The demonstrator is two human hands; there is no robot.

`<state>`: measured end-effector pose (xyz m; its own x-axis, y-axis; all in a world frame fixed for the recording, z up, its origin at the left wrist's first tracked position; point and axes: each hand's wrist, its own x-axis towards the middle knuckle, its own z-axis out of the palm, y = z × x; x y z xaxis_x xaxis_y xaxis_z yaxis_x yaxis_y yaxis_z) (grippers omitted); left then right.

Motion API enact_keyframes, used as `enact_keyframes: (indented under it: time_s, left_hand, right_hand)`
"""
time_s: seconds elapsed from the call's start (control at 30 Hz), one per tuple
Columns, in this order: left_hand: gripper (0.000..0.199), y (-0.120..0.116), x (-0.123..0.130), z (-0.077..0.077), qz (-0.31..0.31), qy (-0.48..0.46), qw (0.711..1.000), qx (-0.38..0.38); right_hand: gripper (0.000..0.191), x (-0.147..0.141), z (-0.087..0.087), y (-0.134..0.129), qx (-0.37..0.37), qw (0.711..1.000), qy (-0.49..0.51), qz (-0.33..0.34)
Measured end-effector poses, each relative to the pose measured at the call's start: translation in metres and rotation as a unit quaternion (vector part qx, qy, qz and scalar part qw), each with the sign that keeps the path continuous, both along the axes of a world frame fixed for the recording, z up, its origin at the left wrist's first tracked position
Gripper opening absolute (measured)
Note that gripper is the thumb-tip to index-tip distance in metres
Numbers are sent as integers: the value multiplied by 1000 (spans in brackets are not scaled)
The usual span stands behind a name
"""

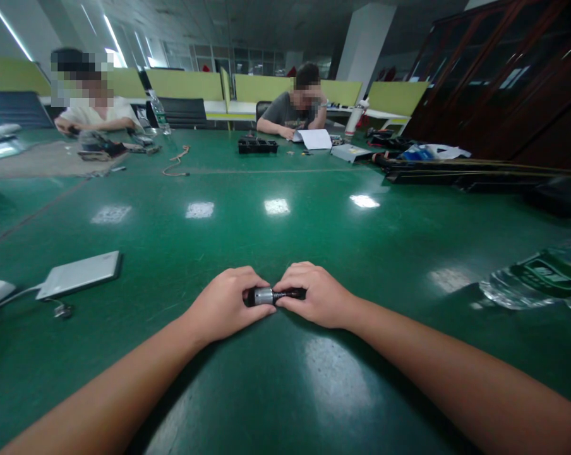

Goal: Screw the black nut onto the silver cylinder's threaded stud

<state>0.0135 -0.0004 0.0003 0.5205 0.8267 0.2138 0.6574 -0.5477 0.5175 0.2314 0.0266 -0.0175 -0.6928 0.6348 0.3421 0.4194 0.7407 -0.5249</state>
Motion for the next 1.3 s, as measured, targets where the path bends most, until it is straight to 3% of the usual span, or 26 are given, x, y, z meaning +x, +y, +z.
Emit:
enact_keyframes:
  time_s: [1.3]
  left_hand:
    - [25,2,-2,-2,17,-12,1000,-20]
  right_hand:
    - [10,5,4,2,1,1000,16,6]
